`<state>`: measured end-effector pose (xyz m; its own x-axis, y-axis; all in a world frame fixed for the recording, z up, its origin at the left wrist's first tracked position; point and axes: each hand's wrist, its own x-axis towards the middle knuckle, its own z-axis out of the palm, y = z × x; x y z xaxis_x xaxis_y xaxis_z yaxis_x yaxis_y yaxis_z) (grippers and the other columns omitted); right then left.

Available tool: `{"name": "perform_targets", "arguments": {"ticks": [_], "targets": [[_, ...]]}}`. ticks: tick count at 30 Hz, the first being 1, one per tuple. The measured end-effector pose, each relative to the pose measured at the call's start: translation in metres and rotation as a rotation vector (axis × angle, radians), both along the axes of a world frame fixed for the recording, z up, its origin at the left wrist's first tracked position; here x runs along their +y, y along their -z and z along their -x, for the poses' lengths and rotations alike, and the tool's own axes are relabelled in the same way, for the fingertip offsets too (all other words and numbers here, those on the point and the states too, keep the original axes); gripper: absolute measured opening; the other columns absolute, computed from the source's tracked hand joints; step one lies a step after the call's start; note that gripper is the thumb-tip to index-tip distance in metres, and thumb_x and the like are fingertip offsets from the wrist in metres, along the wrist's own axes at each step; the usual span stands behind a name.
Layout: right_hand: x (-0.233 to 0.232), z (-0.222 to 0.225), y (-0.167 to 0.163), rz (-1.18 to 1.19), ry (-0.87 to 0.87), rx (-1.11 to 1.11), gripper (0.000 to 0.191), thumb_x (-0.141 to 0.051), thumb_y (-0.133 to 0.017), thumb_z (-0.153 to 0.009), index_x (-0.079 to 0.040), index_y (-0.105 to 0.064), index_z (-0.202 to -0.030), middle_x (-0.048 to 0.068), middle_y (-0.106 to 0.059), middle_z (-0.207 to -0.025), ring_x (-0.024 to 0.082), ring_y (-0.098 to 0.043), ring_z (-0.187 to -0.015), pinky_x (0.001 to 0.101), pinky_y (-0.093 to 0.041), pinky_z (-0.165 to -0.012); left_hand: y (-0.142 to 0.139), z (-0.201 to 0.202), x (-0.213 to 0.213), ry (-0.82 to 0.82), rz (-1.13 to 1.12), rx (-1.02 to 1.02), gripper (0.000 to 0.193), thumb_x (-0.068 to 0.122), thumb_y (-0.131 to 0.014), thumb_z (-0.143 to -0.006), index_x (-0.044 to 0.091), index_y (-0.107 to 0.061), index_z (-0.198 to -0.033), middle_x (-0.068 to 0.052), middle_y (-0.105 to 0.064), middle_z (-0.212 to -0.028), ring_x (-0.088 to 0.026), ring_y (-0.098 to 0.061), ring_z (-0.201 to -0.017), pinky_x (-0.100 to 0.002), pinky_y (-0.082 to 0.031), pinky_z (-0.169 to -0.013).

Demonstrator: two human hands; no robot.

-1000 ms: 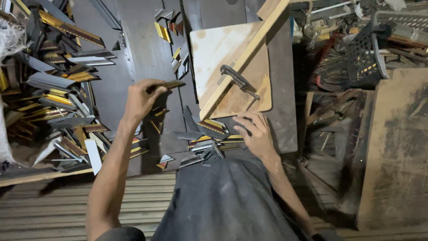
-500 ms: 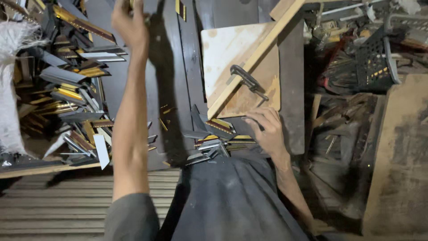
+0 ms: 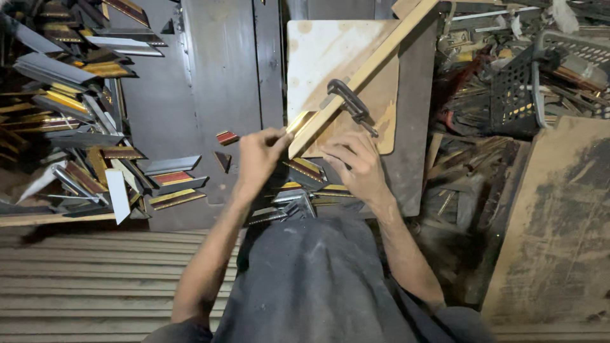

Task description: The person sits at a cluttered workbench and sorts small mitered picture-frame corner offcuts. They pick up individual pieces from a large pile, look them over, and place them into separate groups on the bench, occasionally reaching into the pile for more pieces.

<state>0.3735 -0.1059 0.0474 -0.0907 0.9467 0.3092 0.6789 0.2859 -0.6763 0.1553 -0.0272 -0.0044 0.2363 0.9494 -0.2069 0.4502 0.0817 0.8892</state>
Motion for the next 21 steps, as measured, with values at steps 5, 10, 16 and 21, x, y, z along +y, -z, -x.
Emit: {"name": "perform_targets", "arguments": {"ticks": [5,10,16,21], "targets": [[0.033,0.002,-0.004,-0.126,-0.058,-0.362,0.036,-0.016,-0.080,-0.083,-0.011,-0.075,-0.118,0.003,-0.069,-0.116,0.025,-0.060,-0.122,0.0404,-0.042,-0.094,-0.004,-0.010,0.000,0.060,-0.143,0.148,0.019,0.023,-0.074,-0.095,0.004,-0.078,-0.097,-0.018,-0.074,-0.086,-0.035,-0.073,-0.079,-0.041,-0.056,-0.071],[0.075,-0.008,0.030,-0.135,-0.189,-0.679,0.044,-0.016,-0.073,-0.089,-0.017,-0.073,-0.132,-0.003,-0.070,-0.119,0.018,-0.060,-0.130,0.0352,-0.039,-0.098,-0.023,0.015,0.004,0.091,-0.306,0.231,0.020,0.019,-0.071,-0.097,0.007,-0.078,-0.112,-0.016,-0.075,-0.096,-0.035,-0.072,-0.083,-0.041,-0.055,-0.071],[0.185,-0.031,0.060,-0.173,-0.036,-0.501,0.032,-0.008,-0.072,-0.095,-0.022,-0.078,-0.124,0.000,-0.068,-0.111,0.017,-0.064,-0.108,0.0411,-0.038,-0.090,-0.048,0.062,0.021,-0.390,-0.278,0.186,0.022,0.004,-0.068,-0.102,0.003,-0.074,-0.123,-0.015,-0.072,-0.100,-0.027,-0.064,-0.078,-0.037,-0.046,-0.063],[0.157,-0.022,0.050,-0.136,-0.152,-0.427,0.031,-0.012,-0.075,-0.099,-0.019,-0.074,-0.129,0.002,-0.068,-0.114,0.016,-0.063,-0.101,0.0384,-0.038,-0.083,-0.055,0.063,-0.010,-0.153,-0.462,0.228,0.022,0.005,-0.070,-0.101,0.005,-0.070,-0.123,-0.014,-0.071,-0.108,-0.029,-0.068,-0.094,-0.037,-0.054,-0.085]]}}
